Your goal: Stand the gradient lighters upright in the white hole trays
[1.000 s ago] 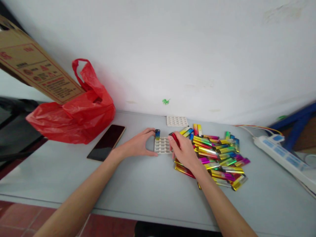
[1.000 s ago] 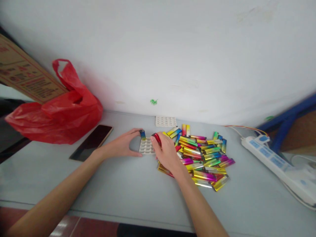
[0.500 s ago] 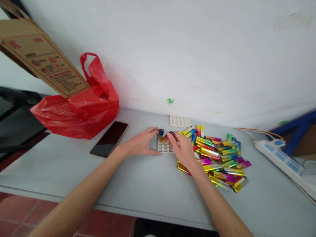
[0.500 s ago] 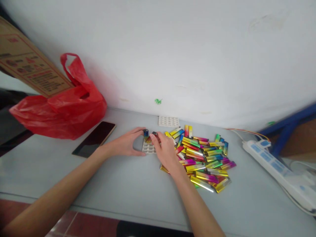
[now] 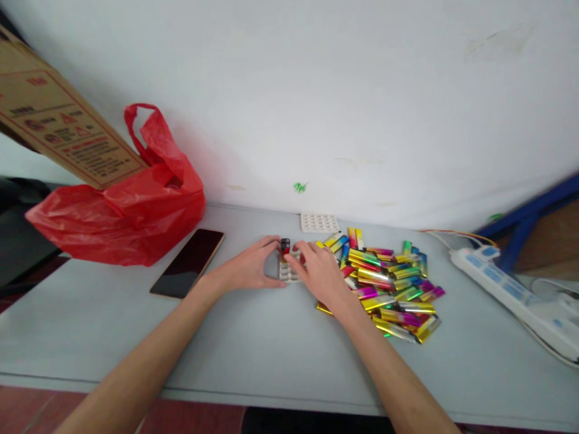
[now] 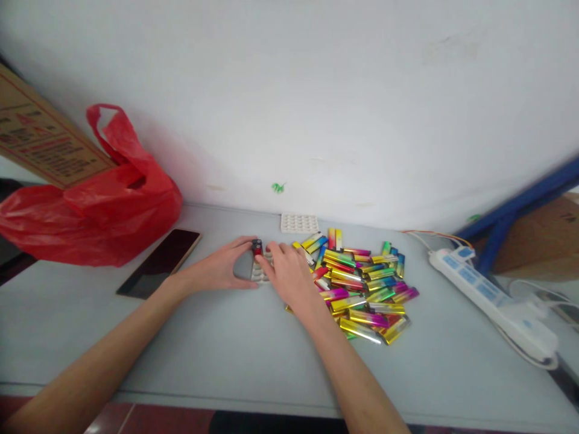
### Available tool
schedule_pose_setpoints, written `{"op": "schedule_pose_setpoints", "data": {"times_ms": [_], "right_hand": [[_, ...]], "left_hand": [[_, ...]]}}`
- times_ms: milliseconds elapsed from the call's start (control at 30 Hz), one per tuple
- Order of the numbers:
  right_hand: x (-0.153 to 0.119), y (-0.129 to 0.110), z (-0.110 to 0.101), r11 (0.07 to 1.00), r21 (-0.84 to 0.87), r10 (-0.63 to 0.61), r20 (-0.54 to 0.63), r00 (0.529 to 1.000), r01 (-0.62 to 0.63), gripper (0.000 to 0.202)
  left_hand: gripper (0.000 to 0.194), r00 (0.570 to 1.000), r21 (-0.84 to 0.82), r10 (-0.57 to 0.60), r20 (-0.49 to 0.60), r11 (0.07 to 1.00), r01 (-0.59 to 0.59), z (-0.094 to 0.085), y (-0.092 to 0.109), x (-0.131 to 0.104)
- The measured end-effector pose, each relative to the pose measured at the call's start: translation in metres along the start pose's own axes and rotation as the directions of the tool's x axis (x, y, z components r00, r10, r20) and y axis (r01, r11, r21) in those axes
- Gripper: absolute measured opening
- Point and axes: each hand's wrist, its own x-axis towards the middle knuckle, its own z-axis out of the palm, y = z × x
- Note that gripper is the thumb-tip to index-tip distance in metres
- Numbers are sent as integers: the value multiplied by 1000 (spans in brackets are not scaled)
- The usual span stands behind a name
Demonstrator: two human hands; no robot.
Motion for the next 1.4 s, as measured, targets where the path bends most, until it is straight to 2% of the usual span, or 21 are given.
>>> {"op": "schedule_pose_setpoints", "data": {"times_ms": [100, 233, 367, 500, 733, 867, 967, 1167, 1233, 1333, 1400], "right_hand": [[1, 29, -11, 997, 49, 66, -60, 996, -63, 27], [6, 88, -29, 966, -70, 240, -124, 963, -250, 21], [14, 139, -39, 918, -223, 320, -74, 944, -329, 37], [21, 165, -41, 886, -287, 382, 8, 924, -364, 48], [37, 178, -49, 912, -265, 351, 115, 929, -311, 44], [42, 181, -53, 939, -213, 307, 156, 939, -271, 27], [41, 183, -55, 951, -158, 289, 144, 947, -266, 19], [31, 182, -58, 961, -20, 277, 42, 960, -277, 23], [27, 180, -60, 955, 66, 293, -26, 956, -290, 22], [22, 172, -65, 899, 334, 358, -185, 915, -284, 30], [19, 160, -69, 804, 548, 415, -240, 878, -230, 40]], "left_hand": [[90, 1000, 25, -3, 6, 1000, 3, 0, -2, -1], [92, 1000, 54, -24, 19, 998, 23, 0, -4, -2], [94, 999, 62, -40, 26, 997, 38, 1, -5, -1], [95, 999, 55, -34, 28, 998, 32, 2, -7, 0], [92, 1000, 56, -13, 11, 998, 12, 2, -7, 0], [91, 1000, 51, -3, 2, 999, 3, 2, -6, 0], [90, 1000, 48, 1, -3, 999, -1, 2, -6, 1], [90, 1000, 41, -8, 3, 999, 8, 3, -7, 1], [87, 1000, 37, 4, 8, 999, -4, 2, -7, 1], [87, 1000, 34, 10, 12, 999, -11, 1, -6, 1], [88, 1000, 31, 4, 16, 1000, -5, 0, -5, 1]]}}
